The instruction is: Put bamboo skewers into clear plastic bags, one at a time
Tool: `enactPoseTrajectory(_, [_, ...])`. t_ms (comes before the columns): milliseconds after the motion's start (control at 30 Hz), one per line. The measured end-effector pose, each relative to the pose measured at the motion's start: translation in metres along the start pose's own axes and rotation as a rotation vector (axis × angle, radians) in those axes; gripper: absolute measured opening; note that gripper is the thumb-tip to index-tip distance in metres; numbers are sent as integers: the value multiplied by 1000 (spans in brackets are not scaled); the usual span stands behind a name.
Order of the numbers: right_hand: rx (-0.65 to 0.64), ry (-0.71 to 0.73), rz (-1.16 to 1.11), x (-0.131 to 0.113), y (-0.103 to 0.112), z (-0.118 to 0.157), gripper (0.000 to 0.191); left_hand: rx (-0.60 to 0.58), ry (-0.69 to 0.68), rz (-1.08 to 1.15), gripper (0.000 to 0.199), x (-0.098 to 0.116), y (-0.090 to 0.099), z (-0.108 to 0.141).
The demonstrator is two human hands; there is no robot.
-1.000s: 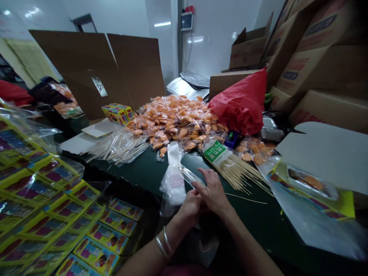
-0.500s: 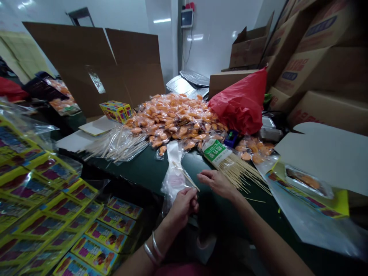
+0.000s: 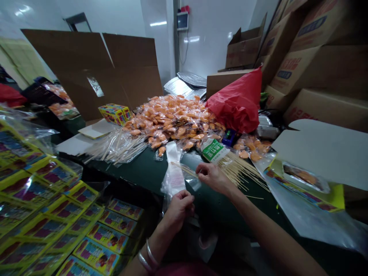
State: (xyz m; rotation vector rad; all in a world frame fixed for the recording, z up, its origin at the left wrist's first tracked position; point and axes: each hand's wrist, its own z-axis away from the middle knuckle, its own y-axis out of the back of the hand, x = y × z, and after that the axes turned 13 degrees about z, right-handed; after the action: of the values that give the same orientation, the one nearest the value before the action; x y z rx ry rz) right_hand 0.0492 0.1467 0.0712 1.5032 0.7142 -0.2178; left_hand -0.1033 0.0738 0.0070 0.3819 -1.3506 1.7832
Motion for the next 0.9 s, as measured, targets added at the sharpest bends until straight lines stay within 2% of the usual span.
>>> enactPoseTrajectory(100, [36,-4,47,-4,15,-11,17,21,26,40,34,2,3,4])
enactPoseTrajectory(200, [35,4,73,-10,20,-17,19,28,26,47,31,6,4,9])
enactPoseTrajectory(333, [0,42,48,-15,9,-11,21,-4,19,52,48,14,-3,5])
enactPoseTrajectory(467, [-43,90,-18,-15,-6,0,24,39,-43,52,35,18,-8,-5])
enactPoseTrajectory(600, [-75,243,-64,-13,-9,8,19,50,-76,68,31,17,-3,-6])
enactPoseTrajectory(733, [19,392,31,-11,-12,6,15,59,-97,55,37,15,2,-5])
enactPoseTrajectory(900, [176,486,119,-9,-20,-8,19,83,-118,34,40,17,6,-4])
